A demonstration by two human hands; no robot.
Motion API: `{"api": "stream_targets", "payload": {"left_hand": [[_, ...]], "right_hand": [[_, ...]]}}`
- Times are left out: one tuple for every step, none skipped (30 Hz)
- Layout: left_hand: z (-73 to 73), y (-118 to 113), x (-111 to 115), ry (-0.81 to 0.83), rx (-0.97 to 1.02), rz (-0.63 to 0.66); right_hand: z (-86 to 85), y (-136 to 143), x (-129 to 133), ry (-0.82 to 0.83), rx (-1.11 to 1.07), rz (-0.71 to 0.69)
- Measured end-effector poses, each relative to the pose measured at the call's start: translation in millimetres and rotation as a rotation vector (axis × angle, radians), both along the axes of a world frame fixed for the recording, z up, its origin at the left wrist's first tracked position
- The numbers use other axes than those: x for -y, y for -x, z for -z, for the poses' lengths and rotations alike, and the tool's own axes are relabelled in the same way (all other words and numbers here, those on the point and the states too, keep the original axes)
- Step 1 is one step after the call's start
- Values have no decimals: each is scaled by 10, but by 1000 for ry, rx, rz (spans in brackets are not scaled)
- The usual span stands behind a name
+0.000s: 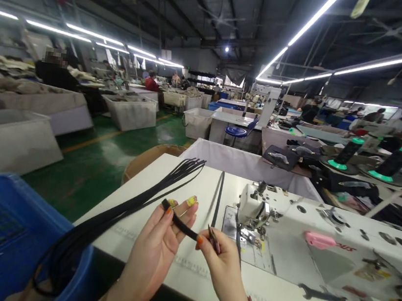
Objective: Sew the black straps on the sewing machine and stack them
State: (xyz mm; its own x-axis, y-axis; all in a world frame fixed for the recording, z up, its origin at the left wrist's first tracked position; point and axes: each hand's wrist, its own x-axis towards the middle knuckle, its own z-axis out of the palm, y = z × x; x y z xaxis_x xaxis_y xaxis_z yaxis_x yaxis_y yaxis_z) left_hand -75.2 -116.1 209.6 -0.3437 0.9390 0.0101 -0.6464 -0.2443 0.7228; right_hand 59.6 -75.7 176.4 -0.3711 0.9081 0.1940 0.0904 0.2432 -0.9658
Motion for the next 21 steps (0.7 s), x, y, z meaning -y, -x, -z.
{"api": "stream_targets", "payload": {"left_hand": [[-21, 8, 46, -10, -25, -23], [-33, 11, 83, -19, -47, -44], [-38, 9, 113, -26, -63, -62], [-38, 3, 138, -33, -75, -79], [-37, -5, 157, -38, -83, -94], [-35, -15, 173, -43, -90, -107], [-34, -25, 186, -46, -96, -117], [-34, -33, 196, -50, -102, -124], [-35, -39, 204, -54, -109, -127], [-37, -44, 210, -58, -119, -128], [-40, -46, 214, -61, -130, -129], [-42, -46, 218, -64, -142, -131], [-44, -44, 221, -65, -153, -136], [-45, -40, 225, -66, -163, -144], [-45, -35, 228, -64, -170, -150], [-44, -30, 232, -61, -175, -157], [-42, -24, 235, -56, -176, -160], [-39, -19, 238, -52, -176, -160], [-35, -14, 240, -50, -175, -160], [-30, -11, 241, -49, -173, -157], [-24, -9, 240, -50, -172, -156]], "right_hand": [[-33, 5, 32, 21, -10, -4], [-68, -1, 62, 40, -23, -8], [-106, -15, 90, 57, -36, -14], [-147, -35, 117, 75, -47, -21], [-189, -57, 141, 92, -55, -23], [-229, -79, 164, 112, -60, -22], [-265, -98, 183, 133, -64, -19], [-294, -112, 198, 152, -71, -16], [-314, -122, 210, 167, -76, -17], [-326, -127, 218, 177, -80, -20], [-330, -129, 224, 181, -83, -25], [-329, -128, 228, 180, -82, -29], [-323, -126, 230, 177, -79, -31], [-316, -123, 231, 172, -75, -33], [-308, -120, 233, 168, -74, -33], [-300, -116, 235, 165, -75, -34], [-293, -113, 237, 163, -78, -37], [-286, -110, 239, 162, -82, -41], [-279, -107, 240, 164, -87, -44], [-272, -104, 241, 167, -92, -47], [-266, -102, 242, 171, -95, -50]]}}
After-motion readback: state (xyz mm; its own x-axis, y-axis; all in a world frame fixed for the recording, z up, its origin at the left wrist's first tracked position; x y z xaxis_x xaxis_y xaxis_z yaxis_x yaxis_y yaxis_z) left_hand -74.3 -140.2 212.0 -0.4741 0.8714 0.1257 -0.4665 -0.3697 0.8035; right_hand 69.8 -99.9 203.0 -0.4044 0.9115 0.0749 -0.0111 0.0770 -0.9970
